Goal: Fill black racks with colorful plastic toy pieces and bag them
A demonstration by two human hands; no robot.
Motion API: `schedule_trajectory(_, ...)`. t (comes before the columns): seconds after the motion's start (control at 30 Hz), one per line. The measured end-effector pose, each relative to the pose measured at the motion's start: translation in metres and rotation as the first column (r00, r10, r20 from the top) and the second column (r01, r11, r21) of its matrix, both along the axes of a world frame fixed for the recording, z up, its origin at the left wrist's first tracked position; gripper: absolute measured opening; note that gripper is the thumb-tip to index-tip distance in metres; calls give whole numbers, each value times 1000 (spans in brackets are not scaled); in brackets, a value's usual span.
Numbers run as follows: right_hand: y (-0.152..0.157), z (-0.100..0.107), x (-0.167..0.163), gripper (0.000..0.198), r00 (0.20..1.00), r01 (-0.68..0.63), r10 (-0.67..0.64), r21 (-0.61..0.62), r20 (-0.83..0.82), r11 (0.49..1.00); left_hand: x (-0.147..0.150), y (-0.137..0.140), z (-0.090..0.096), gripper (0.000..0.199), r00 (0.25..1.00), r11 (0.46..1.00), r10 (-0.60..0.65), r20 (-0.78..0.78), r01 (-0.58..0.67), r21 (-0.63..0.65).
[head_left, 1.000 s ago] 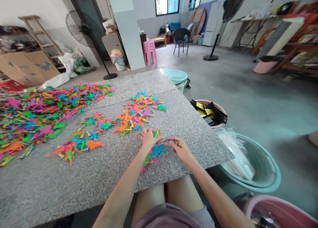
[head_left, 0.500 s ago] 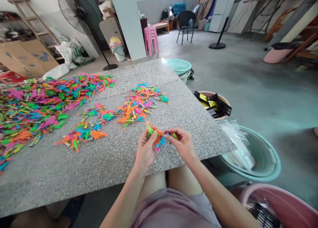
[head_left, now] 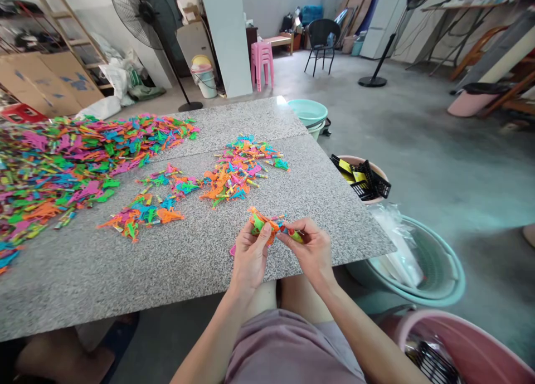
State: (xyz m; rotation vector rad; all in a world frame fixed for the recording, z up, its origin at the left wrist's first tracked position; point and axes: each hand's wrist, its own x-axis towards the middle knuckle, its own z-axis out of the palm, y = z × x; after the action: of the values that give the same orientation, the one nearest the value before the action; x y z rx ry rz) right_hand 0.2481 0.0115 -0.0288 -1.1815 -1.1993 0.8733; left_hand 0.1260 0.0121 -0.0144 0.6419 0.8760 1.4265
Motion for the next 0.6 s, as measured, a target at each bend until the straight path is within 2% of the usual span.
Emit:
schedule_trajectory(0.23, -1, -2, 1, 14, 997, 13, -22, 113, 76, 993, 6, 0, 3, 25, 1000, 1000, 15, 21, -15, -1)
schedule_trajectory(0.37, -5, -6, 3, 5, 979, -24, -21, 217, 201, 976, 9, 1, 4, 28, 997, 997, 71, 41, -70, -29)
schedule_trajectory(0.53, -10, -13, -3, 27, 961, -94, 8, 298, 277, 950, 6, -1, -6, 28, 994, 996, 87, 65, -86, -25)
schedule_trajectory(0.6, -2, -13, -1, 28, 954, -156, 77, 264, 289, 952, -1, 12, -5, 28, 995, 996, 82, -52, -82, -15)
